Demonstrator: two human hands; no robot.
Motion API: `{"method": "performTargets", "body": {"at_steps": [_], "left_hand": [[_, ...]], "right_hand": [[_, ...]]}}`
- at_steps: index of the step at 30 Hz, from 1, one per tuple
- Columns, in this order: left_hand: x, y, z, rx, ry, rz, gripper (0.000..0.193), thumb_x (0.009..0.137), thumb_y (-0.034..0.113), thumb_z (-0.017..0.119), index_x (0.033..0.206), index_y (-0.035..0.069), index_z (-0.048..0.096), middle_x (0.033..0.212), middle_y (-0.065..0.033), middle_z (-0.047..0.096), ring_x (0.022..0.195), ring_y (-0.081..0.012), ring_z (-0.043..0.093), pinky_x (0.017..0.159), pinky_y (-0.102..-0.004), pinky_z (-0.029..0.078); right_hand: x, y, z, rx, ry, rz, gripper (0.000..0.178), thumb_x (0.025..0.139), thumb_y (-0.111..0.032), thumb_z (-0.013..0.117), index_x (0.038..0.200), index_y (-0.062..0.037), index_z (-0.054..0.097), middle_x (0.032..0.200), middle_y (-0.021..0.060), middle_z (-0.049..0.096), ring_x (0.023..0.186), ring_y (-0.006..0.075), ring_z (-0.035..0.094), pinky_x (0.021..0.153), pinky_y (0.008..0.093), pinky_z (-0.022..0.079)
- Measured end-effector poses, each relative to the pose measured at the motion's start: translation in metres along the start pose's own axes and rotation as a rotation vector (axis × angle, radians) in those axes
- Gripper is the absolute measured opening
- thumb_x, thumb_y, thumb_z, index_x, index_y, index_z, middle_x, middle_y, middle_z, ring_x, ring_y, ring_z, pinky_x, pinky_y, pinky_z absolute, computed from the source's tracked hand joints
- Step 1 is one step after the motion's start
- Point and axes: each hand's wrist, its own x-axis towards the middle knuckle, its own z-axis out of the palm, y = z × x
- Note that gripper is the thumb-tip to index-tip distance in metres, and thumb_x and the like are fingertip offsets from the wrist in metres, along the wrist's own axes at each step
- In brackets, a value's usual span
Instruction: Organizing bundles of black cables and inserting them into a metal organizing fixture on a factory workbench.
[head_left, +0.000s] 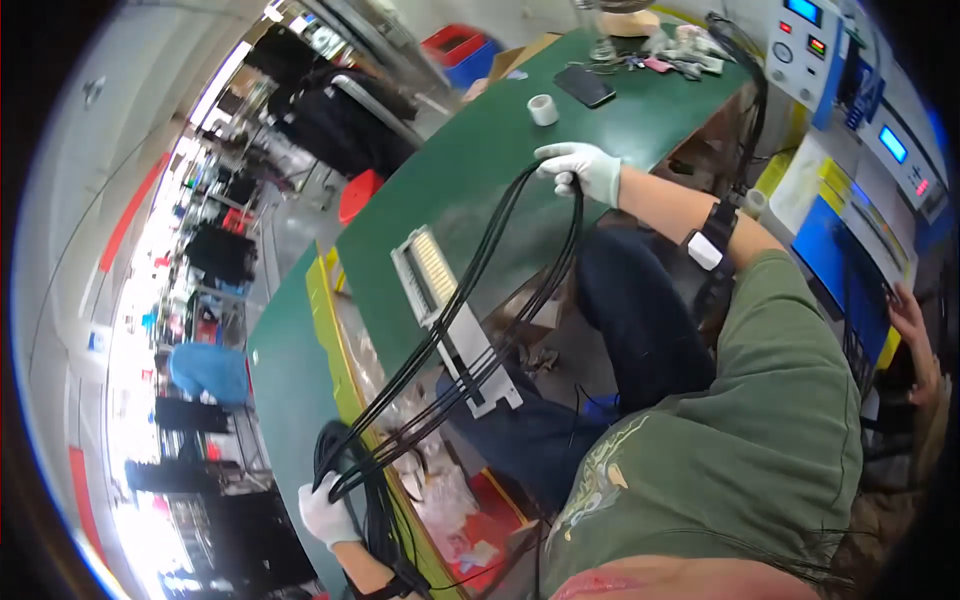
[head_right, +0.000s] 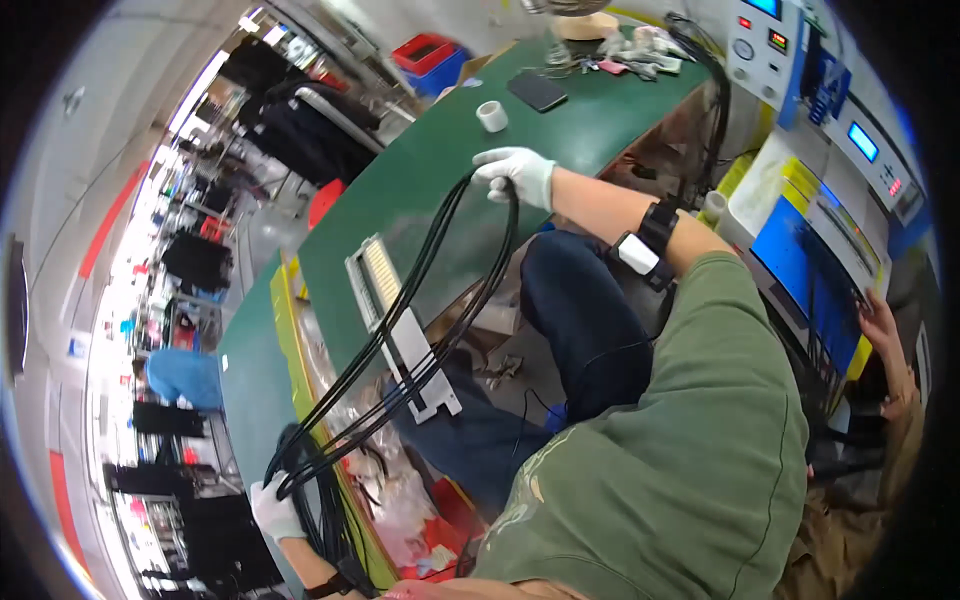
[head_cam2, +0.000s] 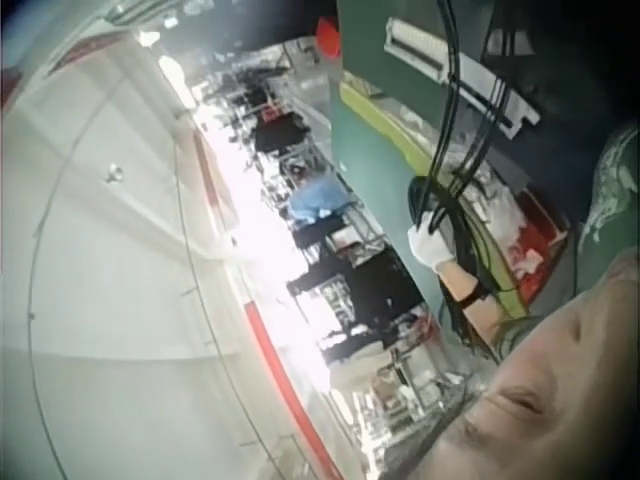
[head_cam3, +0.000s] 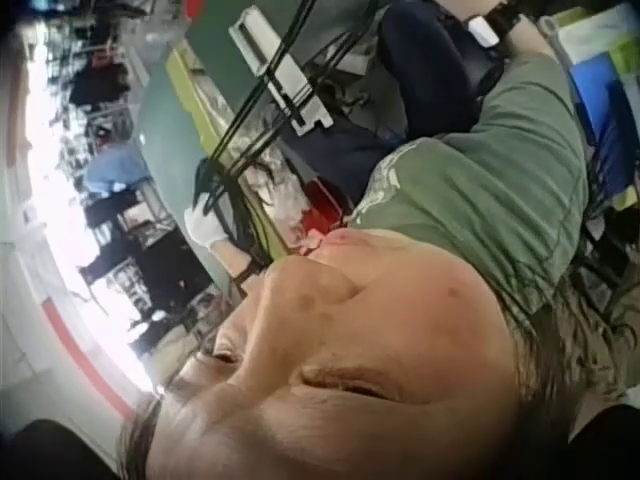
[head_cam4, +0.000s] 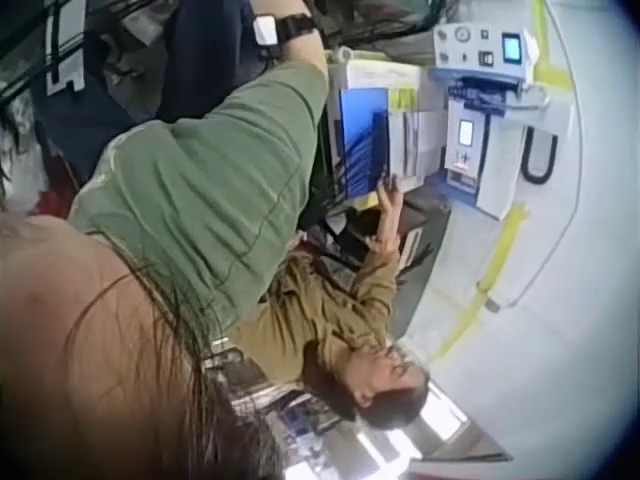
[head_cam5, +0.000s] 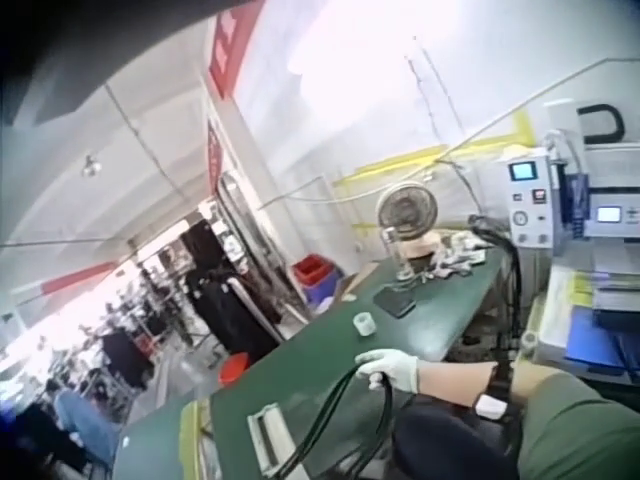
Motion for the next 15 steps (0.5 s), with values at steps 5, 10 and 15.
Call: {"method": "performTargets", "body": {"at_steps": [5,10,15], "left_hand": [[0.102,0.117,0.093,-0.208,0.006,0.366,0.018,0.073,0.014,0.072,0.09,0.014,0.077,0.086,-0.0135,0.062,0.084,-0.0341,0.063,0.075,-0.0425,0.05],[0.161,0.241,0.178,-0.364,-0.066,0.602,0.031,0.07,0.01,0.071,0.101,0.016,0.076,0.093,-0.0114,0.063,0.09,-0.0331,0.063,0.08,-0.0414,0.052],[0.175,0.287,0.229,-0.328,-0.201,0.568,0.035,0.074,0.014,0.071,0.109,0.02,0.074,0.101,-0.0116,0.064,0.098,-0.0321,0.063,0.085,-0.0405,0.052]], "right_hand": [[0.008,-0.073,-0.149,-0.024,0.362,-0.346,0.044,0.081,0.003,0.07,0.123,0.0058,0.056,0.091,0.0139,0.07,0.056,0.0143,0.059,0.052,0.0308,0.05],[0.01,-0.143,-0.255,-0.408,0.832,-0.499,0.04,0.087,-0.019,0.069,0.123,-0.0036,0.061,0.105,0.01,0.071,0.078,0.0181,0.066,0.069,0.0319,0.056],[0.032,-0.126,-0.245,-1.58,1.22,-0.329,0.054,0.083,-0.036,0.072,0.13,-0.0123,0.061,0.13,0.0116,0.062,0.123,0.0332,0.055,0.104,0.0419,0.045]]}}
